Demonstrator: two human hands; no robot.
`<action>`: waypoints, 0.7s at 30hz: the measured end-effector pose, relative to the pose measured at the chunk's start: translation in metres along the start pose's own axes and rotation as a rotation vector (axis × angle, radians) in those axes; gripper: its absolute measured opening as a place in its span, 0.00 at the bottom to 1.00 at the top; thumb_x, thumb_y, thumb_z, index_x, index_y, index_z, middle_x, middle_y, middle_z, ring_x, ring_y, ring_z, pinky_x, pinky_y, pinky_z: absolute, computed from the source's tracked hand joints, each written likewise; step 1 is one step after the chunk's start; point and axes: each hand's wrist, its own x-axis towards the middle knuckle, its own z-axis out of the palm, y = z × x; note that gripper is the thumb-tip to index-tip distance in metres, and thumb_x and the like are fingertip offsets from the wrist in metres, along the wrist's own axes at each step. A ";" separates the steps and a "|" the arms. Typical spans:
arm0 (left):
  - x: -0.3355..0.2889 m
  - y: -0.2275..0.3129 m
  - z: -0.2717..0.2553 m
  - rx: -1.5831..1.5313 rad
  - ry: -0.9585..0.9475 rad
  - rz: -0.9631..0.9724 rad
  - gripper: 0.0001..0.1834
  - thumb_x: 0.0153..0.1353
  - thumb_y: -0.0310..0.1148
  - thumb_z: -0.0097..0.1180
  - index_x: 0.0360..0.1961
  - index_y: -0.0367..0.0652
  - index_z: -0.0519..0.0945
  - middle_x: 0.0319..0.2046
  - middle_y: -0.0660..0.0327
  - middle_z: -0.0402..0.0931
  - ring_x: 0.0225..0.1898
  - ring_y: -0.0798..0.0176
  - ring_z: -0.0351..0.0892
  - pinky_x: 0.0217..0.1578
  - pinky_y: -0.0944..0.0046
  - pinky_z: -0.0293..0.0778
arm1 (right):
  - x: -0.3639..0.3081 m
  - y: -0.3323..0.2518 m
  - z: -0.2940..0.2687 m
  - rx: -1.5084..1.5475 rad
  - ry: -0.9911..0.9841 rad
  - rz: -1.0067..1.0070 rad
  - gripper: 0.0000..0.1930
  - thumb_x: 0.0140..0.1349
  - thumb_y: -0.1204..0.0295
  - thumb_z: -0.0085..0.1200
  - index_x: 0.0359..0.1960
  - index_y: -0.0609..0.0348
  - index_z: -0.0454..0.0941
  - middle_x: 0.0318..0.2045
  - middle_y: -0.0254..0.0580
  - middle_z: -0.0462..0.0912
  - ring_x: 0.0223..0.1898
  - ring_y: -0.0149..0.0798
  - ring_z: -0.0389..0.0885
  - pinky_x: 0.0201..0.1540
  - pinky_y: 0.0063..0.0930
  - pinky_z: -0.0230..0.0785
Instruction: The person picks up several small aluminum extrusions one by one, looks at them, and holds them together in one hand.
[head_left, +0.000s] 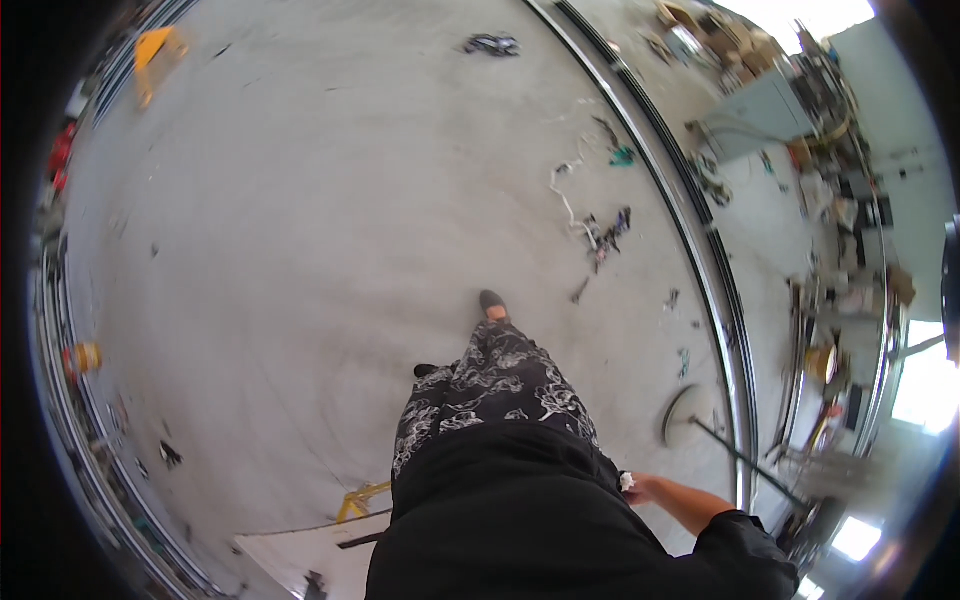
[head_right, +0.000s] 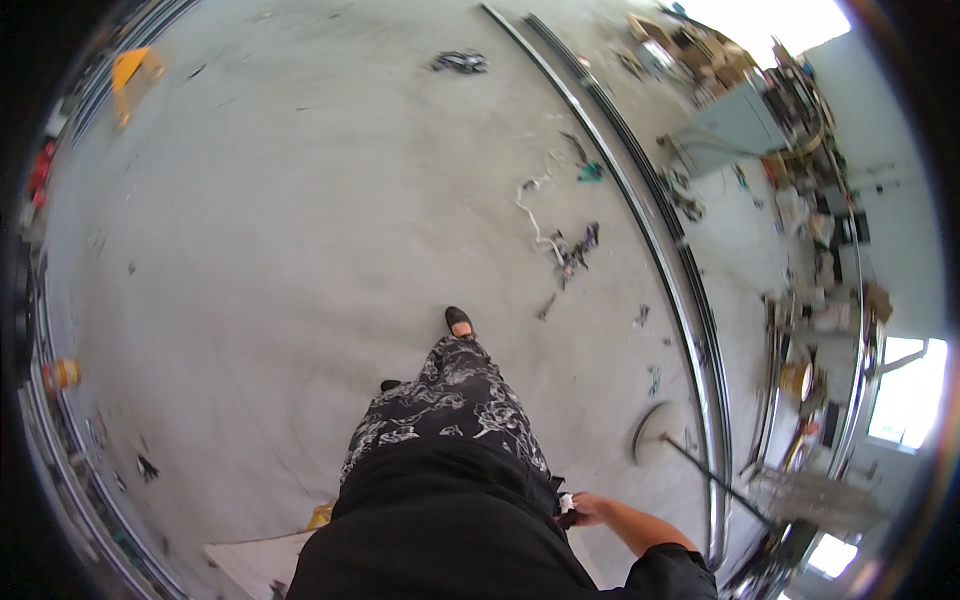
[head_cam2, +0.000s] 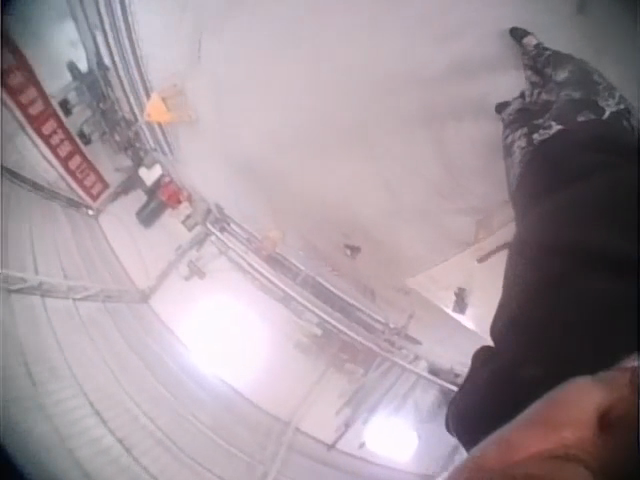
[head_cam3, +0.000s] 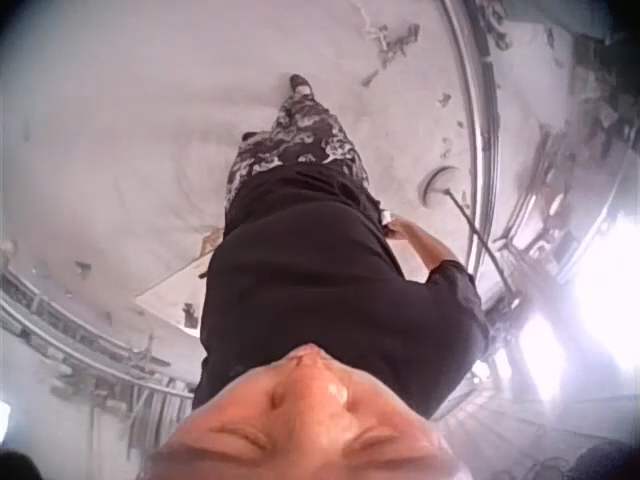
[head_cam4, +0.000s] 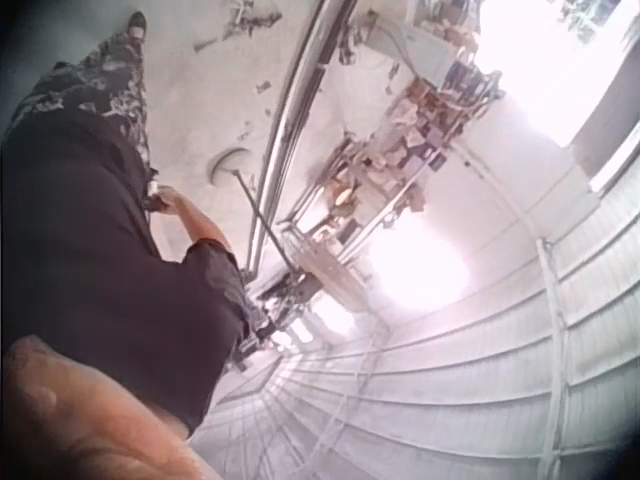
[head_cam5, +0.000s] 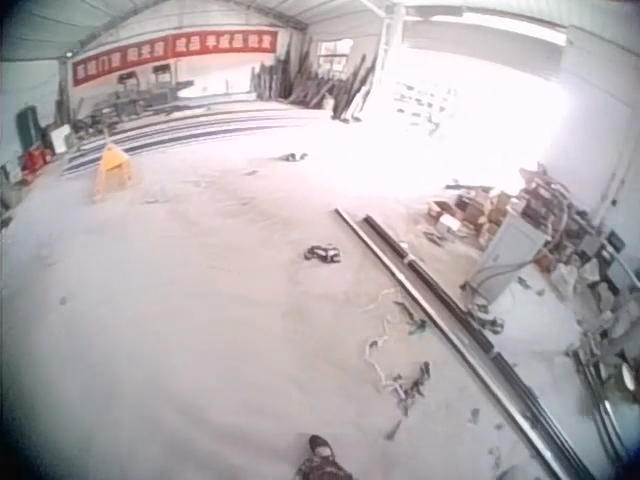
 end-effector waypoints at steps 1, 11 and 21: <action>-0.006 0.018 -0.002 0.035 0.005 0.013 0.18 0.61 0.49 0.44 0.32 0.46 0.74 0.22 0.59 0.72 0.24 0.59 0.71 0.25 0.57 0.67 | -0.027 -0.005 0.031 -0.033 -0.022 -0.022 0.09 0.61 0.75 0.43 0.42 0.60 0.73 0.37 0.44 0.79 0.40 0.42 0.79 0.47 0.36 0.72; -0.031 0.126 0.013 0.292 -0.071 0.000 0.17 0.61 0.49 0.44 0.31 0.46 0.73 0.21 0.60 0.71 0.23 0.60 0.69 0.24 0.58 0.66 | -0.108 -0.067 0.103 -0.083 -0.294 0.223 0.17 0.60 0.63 0.47 0.48 0.56 0.69 0.42 0.49 0.79 0.47 0.41 0.76 0.50 0.30 0.67; -0.041 0.171 0.033 0.390 -0.178 0.036 0.17 0.62 0.48 0.43 0.29 0.45 0.72 0.19 0.60 0.69 0.21 0.60 0.67 0.23 0.59 0.64 | -0.087 -0.069 0.131 0.213 -0.204 -0.184 0.14 0.60 0.62 0.44 0.39 0.59 0.75 0.30 0.36 0.80 0.37 0.37 0.77 0.49 0.35 0.67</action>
